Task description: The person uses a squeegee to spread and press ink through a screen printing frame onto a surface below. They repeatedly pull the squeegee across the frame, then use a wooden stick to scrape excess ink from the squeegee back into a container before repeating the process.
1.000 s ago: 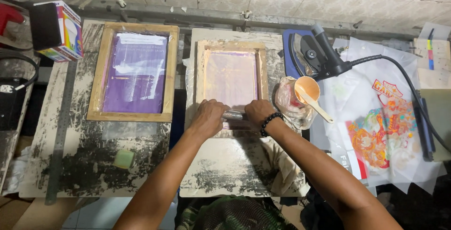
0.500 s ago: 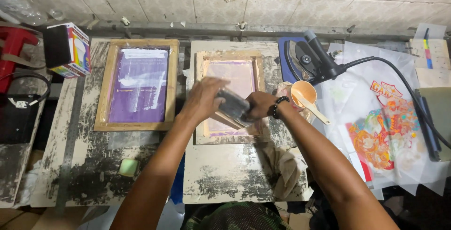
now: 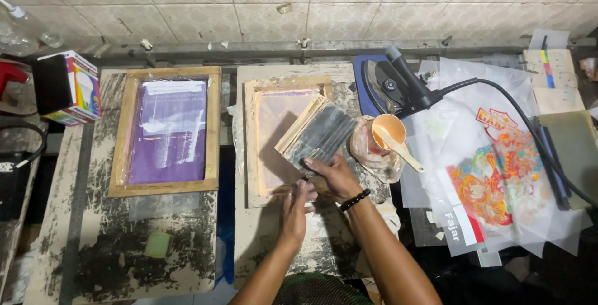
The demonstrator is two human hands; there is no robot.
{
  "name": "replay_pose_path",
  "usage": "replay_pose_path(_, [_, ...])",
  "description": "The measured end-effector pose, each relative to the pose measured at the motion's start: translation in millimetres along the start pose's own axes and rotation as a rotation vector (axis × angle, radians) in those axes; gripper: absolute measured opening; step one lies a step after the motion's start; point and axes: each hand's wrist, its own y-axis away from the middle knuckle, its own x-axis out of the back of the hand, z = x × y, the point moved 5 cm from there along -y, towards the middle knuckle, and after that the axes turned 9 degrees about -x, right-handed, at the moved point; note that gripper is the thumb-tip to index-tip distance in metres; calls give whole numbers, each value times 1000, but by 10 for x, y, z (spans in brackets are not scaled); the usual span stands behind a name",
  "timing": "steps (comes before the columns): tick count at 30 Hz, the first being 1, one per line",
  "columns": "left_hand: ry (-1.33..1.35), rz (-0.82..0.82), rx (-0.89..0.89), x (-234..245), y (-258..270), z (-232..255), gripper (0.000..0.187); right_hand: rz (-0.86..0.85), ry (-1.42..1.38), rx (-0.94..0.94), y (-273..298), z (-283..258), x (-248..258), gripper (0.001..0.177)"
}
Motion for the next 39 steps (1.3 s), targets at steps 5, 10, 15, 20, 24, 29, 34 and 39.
replay_pose_path(5, [343, 160, 15, -44, -156, 156, 71, 173, -184, 134, -330, 518, -115, 29])
replay_pose_path(10, [543, 197, -36, 26, -467, -7, 50, 185, -235, 145, -420, 706, -191, 28])
replay_pose_path(15, [580, 325, -81, 347, -652, 266, 38, -60, 496, 112, 658, 24, -273, 62])
replay_pose_path(20, [352, 392, -122, 366, -650, 967, 67, 370, 924, 196, 1156, -627, 527, 30])
replay_pose_path(24, [-83, 404, -141, 444, -835, 818, 79, 800, 1495, 138, 1013, -976, 1390, 58])
replay_pose_path(29, [-176, 309, -155, 385, -768, 1096, 78, 648, 1656, -83, 279, -547, 1935, 48])
replay_pose_path(34, [-279, 237, -161, 435, -838, 1243, 76, 661, 1759, -99, 690, -831, 1920, 38])
replay_pose_path(39, [-390, 98, -52, 390, -843, 1374, 77, 379, 1054, 170, 1312, -1371, 1436, 22])
